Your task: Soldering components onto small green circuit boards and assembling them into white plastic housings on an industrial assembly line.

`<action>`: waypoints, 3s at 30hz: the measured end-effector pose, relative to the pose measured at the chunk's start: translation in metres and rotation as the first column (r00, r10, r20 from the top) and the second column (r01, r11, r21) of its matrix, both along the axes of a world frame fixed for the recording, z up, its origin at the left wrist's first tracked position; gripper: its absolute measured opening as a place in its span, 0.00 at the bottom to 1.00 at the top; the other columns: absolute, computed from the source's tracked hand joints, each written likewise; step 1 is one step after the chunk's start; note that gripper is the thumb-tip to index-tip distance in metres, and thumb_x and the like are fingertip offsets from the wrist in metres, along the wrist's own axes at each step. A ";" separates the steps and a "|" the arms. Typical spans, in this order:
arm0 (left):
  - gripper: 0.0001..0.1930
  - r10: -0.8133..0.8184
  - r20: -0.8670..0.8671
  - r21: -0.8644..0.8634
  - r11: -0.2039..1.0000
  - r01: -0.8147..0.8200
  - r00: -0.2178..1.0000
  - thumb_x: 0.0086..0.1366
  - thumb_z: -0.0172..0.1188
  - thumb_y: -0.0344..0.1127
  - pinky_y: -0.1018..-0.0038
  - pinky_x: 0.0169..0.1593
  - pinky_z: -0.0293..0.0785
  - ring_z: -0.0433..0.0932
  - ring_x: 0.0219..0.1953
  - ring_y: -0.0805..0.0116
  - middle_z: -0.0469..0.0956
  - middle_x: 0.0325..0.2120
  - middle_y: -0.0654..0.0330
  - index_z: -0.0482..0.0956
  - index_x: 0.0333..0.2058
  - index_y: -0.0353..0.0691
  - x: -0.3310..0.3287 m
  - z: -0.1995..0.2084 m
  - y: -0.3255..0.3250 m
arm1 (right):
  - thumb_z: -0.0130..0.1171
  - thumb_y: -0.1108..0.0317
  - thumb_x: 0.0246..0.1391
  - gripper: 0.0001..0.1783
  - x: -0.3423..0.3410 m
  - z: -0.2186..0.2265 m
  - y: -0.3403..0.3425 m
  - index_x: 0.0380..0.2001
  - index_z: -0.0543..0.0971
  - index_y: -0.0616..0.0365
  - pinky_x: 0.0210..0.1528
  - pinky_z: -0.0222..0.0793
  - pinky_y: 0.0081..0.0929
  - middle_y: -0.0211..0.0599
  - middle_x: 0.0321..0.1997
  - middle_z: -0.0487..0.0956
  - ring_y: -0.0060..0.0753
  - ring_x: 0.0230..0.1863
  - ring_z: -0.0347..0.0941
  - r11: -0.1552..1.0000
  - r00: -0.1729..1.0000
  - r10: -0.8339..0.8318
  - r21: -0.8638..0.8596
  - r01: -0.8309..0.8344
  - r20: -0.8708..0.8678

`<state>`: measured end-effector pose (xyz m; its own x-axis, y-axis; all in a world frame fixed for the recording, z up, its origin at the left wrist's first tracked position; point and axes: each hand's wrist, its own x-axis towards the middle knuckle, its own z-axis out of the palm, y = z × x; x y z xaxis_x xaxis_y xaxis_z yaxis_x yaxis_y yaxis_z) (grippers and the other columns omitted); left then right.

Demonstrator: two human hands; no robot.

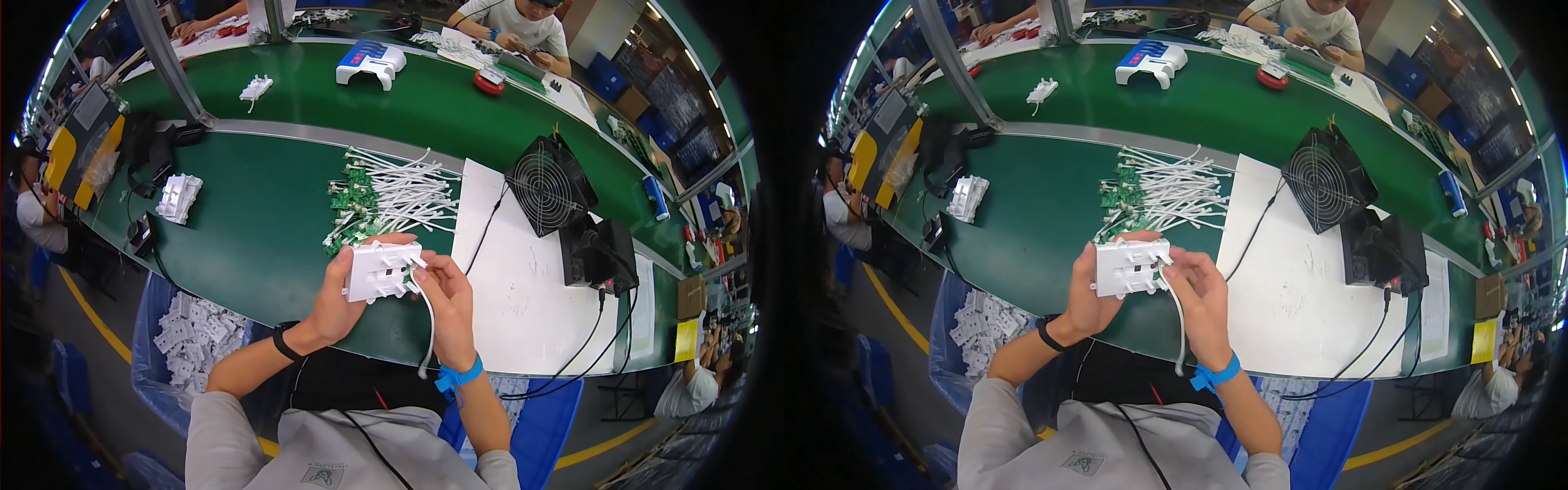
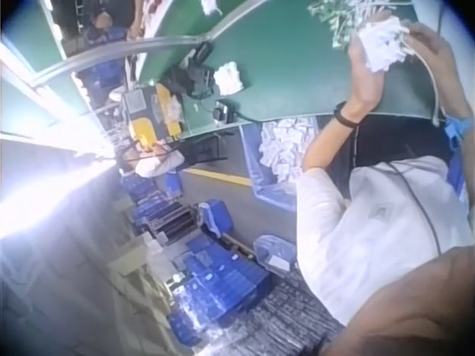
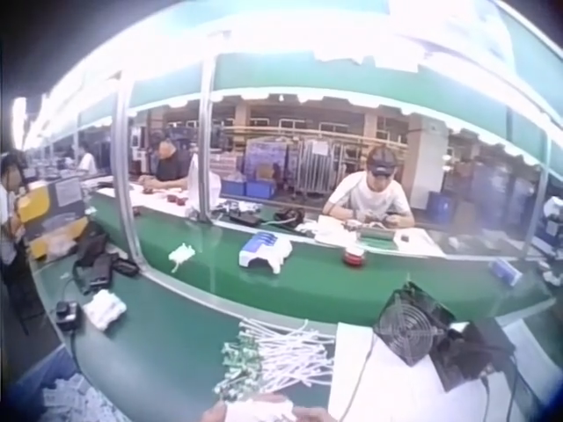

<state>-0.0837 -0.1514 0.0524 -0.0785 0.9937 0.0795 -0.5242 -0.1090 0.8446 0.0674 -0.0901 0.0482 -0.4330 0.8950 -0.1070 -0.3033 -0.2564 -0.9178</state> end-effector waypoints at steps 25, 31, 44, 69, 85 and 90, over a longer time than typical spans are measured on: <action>0.11 0.120 -0.683 -0.002 0.986 -0.165 0.721 0.65 0.63 0.26 0.82 0.37 0.72 0.78 0.34 0.82 0.82 0.32 0.65 0.80 0.46 0.36 -0.001 -0.010 0.035 | 0.62 0.69 0.65 0.15 0.035 0.010 0.018 0.52 0.80 0.66 0.31 0.74 0.25 0.43 0.41 0.85 0.27 0.40 0.81 0.925 0.901 -0.143 0.380 -0.026 0.409; 0.11 0.253 -0.643 0.068 0.959 -0.275 0.723 0.66 0.63 0.27 0.81 0.35 0.71 0.76 0.32 0.82 0.81 0.30 0.65 0.80 0.47 0.35 0.019 -0.011 0.064 | 0.60 0.78 0.59 0.15 0.045 0.005 0.010 0.50 0.82 0.65 0.29 0.73 0.35 0.45 0.32 0.82 0.46 0.28 0.79 0.715 0.839 -0.310 0.692 -0.104 0.447; 0.23 0.085 -0.608 -0.033 0.991 -0.132 0.789 0.66 0.63 0.23 0.79 0.46 0.75 0.79 0.41 0.79 0.83 0.39 0.62 0.77 0.60 0.34 0.046 -0.025 0.092 | 0.56 0.71 0.67 0.13 0.114 0.000 0.049 0.50 0.82 0.64 0.30 0.74 0.20 0.33 0.30 0.81 0.22 0.29 0.78 0.818 0.776 -0.443 0.557 0.145 0.449; 0.26 -0.139 -0.938 -0.036 0.950 0.310 0.318 0.61 0.67 0.36 0.63 0.54 0.74 0.78 0.47 0.47 0.78 0.43 0.45 0.78 0.57 0.30 0.091 -0.040 0.144 | 0.58 0.72 0.68 0.06 0.198 0.003 0.124 0.41 0.76 0.64 0.37 0.66 0.19 0.32 0.35 0.75 0.20 0.35 0.70 0.185 0.350 -0.935 0.775 0.604 -0.050; 0.33 0.274 -0.962 0.256 0.908 0.331 -0.007 0.59 0.68 0.36 0.62 0.59 0.71 0.71 0.57 0.52 0.73 0.54 0.51 0.71 0.63 0.37 0.082 -0.041 0.108 | 0.53 0.72 0.69 0.03 0.180 -0.063 0.104 0.41 0.69 0.57 0.35 0.59 0.16 0.29 0.35 0.70 0.15 0.32 0.61 0.596 0.737 -0.675 0.554 0.581 -0.048; 0.27 0.309 -0.946 0.231 0.855 0.463 -0.099 0.62 0.63 0.34 0.59 0.60 0.70 0.68 0.60 0.50 0.71 0.55 0.49 0.74 0.61 0.40 0.080 -0.038 0.113 | 0.52 0.70 0.70 0.04 0.176 -0.069 0.104 0.39 0.68 0.56 0.27 0.53 0.11 0.29 0.33 0.71 0.11 0.28 0.58 0.589 0.752 -0.659 0.641 0.492 0.029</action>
